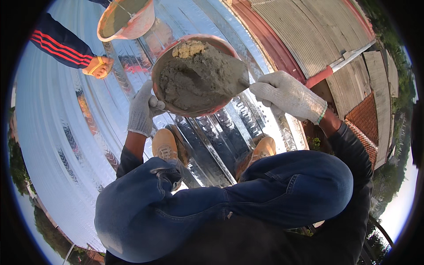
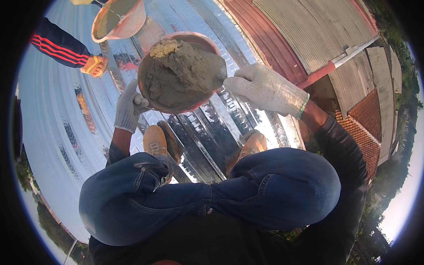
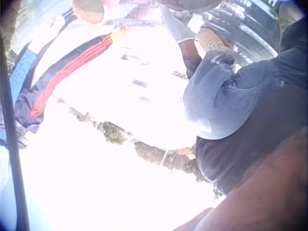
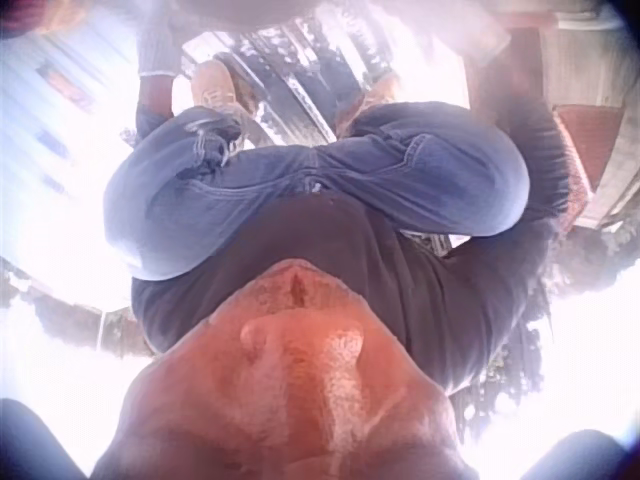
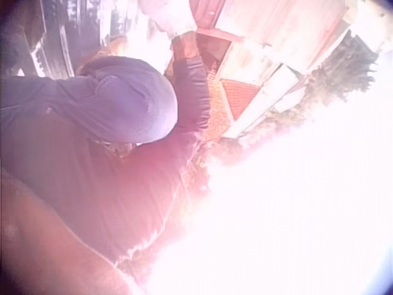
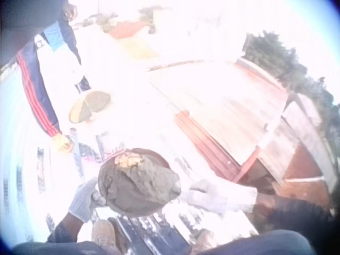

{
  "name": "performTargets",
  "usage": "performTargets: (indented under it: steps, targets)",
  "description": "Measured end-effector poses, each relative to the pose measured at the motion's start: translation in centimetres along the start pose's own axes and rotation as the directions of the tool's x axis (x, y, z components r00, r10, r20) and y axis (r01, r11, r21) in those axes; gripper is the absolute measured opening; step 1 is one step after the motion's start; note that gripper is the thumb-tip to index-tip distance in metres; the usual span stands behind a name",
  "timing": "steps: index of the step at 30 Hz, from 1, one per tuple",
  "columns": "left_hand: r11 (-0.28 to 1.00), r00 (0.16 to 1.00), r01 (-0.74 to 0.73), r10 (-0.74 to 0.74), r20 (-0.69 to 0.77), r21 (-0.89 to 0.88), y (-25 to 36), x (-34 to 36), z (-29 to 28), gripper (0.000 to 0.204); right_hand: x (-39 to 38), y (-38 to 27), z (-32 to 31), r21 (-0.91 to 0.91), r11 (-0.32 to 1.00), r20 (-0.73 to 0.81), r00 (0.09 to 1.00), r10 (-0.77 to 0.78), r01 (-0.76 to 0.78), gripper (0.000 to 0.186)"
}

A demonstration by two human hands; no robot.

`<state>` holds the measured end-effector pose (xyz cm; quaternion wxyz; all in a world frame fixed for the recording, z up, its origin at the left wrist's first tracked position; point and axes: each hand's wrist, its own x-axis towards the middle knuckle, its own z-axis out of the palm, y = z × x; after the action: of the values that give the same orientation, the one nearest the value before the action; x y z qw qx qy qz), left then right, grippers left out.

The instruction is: The person scoops wet cement from a bucket with a trowel and spreads it along the edge of a corrugated metal roof. The person repeatedly smooths the cement along the roof ridge while standing on a metal scaffold.

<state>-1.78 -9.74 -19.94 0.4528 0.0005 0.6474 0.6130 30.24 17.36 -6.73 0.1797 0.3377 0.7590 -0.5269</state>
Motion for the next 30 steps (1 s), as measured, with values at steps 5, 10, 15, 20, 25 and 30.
performTargets:
  steps: [5, 10, 15, 20, 25, 30]
  targets:
    - [0.967, 0.982, 0.029, 0.021, -0.19, 0.255, 0.6, 0.5, -0.1, 0.046, -4.2, 6.0, -0.7, 0.157, 0.986, -0.077, 0.996, -0.051, 0.063, 0.056]
    - [0.915, 0.971, 0.114, -0.02, -0.238, 0.387, 1.1, 1.3, 2.6, 0.053, -6.6, 15.6, -1.5, 0.077, 0.982, -0.345, 0.929, -0.136, 0.172, 0.064]
    - [0.867, 0.921, 0.115, 0.089, -0.378, 0.485, 2.0, 1.7, 1.8, 0.057, -7.1, 19.7, -1.5, 0.149, 0.984, -0.479, 0.878, -0.018, 0.102, 0.065]
    - [0.8, 0.884, -0.012, 0.288, -0.367, 0.6, -0.7, 4.7, 0.5, 0.076, -8.5, 22.7, -3.9, 0.151, 0.988, -0.588, 0.806, 0.061, 0.035, 0.055]
    - [0.787, 0.9, -0.098, 0.331, -0.283, 0.609, -0.9, 4.0, -1.0, 0.075, -9.3, 24.8, -3.2, 0.181, 0.983, -0.641, 0.762, 0.097, 0.027, 0.05]
    - [0.786, 0.901, -0.096, 0.329, -0.282, 0.61, -0.3, 5.2, -1.9, 0.071, -9.8, 26.1, -0.6, 0.314, 0.949, -0.671, 0.698, 0.25, -0.038, 0.046]
